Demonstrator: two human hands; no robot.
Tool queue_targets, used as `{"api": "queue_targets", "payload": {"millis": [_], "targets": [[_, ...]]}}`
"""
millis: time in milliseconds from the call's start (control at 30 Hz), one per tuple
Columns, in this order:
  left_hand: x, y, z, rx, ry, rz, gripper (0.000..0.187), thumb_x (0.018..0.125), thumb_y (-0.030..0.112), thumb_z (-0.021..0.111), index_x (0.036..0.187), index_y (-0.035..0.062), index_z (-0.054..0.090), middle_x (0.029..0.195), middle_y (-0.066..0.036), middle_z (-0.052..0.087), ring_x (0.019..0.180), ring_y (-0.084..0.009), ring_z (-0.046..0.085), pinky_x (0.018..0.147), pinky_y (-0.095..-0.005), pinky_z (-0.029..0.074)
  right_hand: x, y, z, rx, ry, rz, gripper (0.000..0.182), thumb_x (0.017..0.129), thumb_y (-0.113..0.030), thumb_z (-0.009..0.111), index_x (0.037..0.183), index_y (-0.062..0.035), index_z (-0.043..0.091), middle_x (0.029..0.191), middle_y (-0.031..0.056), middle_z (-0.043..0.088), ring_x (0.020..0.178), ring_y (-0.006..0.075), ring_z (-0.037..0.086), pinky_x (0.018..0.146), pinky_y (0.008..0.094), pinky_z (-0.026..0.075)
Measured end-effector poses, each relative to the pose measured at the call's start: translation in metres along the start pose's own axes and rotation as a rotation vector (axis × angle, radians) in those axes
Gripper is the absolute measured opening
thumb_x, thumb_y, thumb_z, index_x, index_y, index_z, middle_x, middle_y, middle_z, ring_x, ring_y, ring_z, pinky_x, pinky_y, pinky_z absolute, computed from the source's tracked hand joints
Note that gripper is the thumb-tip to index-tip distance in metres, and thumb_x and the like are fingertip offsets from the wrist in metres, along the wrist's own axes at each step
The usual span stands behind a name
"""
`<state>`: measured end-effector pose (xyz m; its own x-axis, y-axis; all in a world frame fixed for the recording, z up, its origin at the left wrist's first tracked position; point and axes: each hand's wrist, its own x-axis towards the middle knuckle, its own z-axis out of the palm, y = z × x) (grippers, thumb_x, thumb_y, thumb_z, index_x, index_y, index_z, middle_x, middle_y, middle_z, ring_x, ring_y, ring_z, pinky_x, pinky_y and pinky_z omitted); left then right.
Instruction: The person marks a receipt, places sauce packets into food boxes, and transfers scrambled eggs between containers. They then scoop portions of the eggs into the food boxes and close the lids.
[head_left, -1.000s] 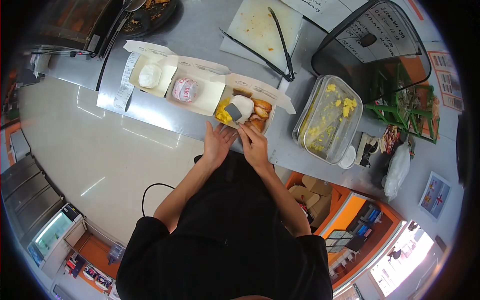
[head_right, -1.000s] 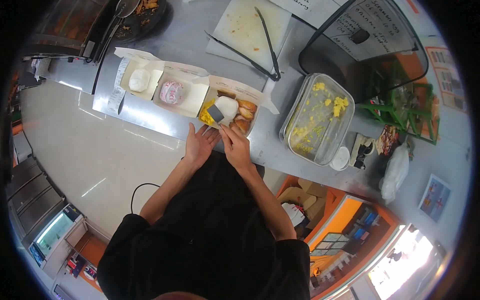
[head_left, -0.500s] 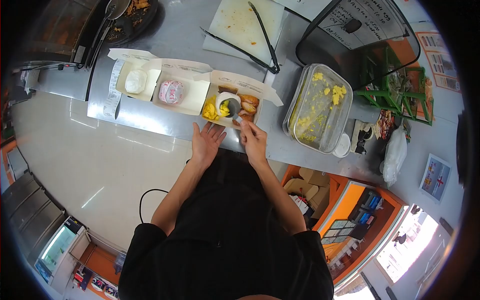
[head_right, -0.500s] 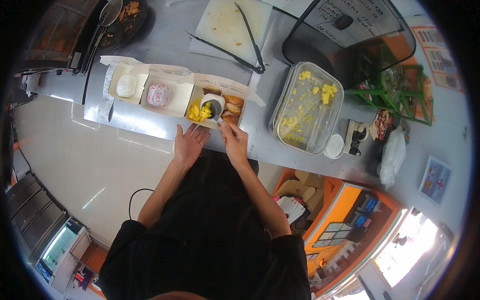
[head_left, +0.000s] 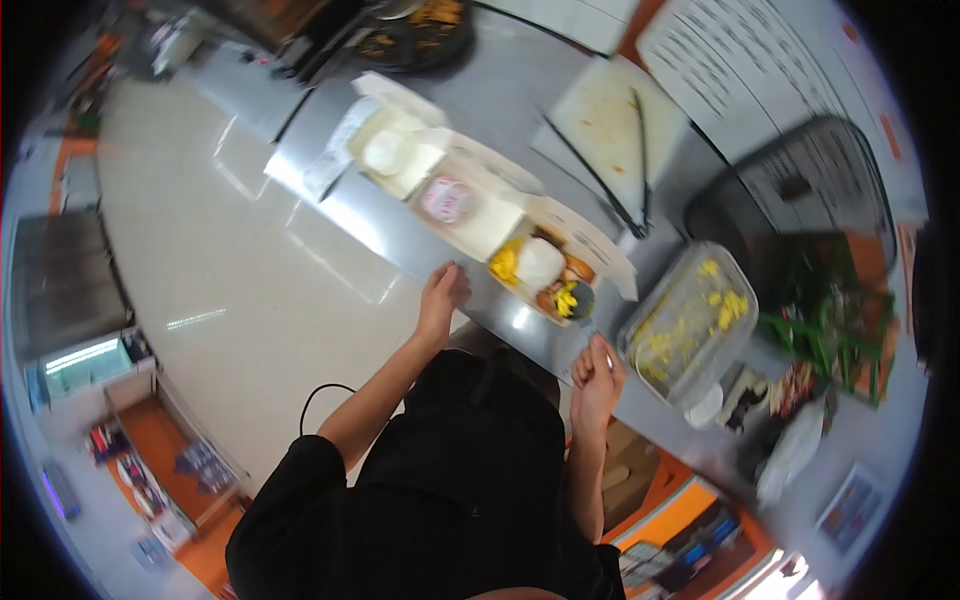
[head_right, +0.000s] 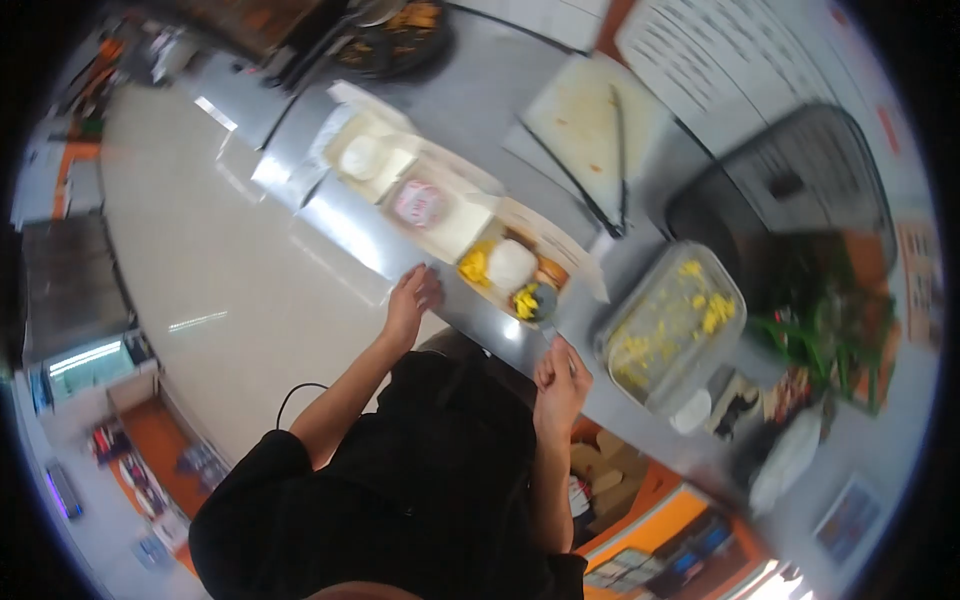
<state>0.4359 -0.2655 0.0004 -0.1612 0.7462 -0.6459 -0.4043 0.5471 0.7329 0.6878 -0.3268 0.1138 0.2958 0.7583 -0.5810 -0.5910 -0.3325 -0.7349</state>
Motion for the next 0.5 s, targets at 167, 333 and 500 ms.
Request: {"api": "queue_targets", "payload": {"millis": [167, 333, 500], "targets": [[0.033, 0.065, -0.017, 1.005, 0.074, 1.036, 0.041, 0.092, 0.009, 0.068, 0.132, 0.0041, 0.058, 0.135, -0.016, 0.059, 0.125, -0.0364, 0.053, 0.109, -0.0466, 0.041, 0.021, 0.020, 0.004, -0.003, -0.191, -0.003, 0.020, 0.105, -0.017, 0.062, 0.106, 0.0034, 0.065, 0.069, -0.0026, 0.042, 0.060, 0.0077, 0.042, 0.054, 0.0237, 0.033], [0.068, 0.097, -0.010, 1.299, 0.085, 1.056, 0.044, 0.085, 0.015, 0.073, 0.126, 0.0062, 0.062, 0.132, -0.010, 0.062, 0.121, -0.0340, 0.052, 0.104, -0.0467, 0.040, 0.030, 0.045, 0.061, 0.012, -0.262, 0.002, 0.018, 0.107, -0.019, 0.058, 0.100, -0.0029, 0.063, 0.075, -0.0002, 0.049, 0.073, 0.0111, 0.052, 0.082, 0.0389, 0.057], [0.094, 0.119, -0.028, 1.477, -0.059, 1.083, 0.051, 0.082, 0.016, 0.073, 0.131, 0.0089, 0.061, 0.133, -0.009, 0.062, 0.114, -0.0320, 0.053, 0.103, -0.0454, 0.040, 0.066, 0.125, 0.110, 0.192, -0.337, -0.059, 0.019, 0.110, -0.020, 0.052, 0.105, -0.0051, 0.063, 0.087, 0.0028, 0.059, 0.086, 0.0153, 0.061, 0.108, 0.0541, 0.050]]}}
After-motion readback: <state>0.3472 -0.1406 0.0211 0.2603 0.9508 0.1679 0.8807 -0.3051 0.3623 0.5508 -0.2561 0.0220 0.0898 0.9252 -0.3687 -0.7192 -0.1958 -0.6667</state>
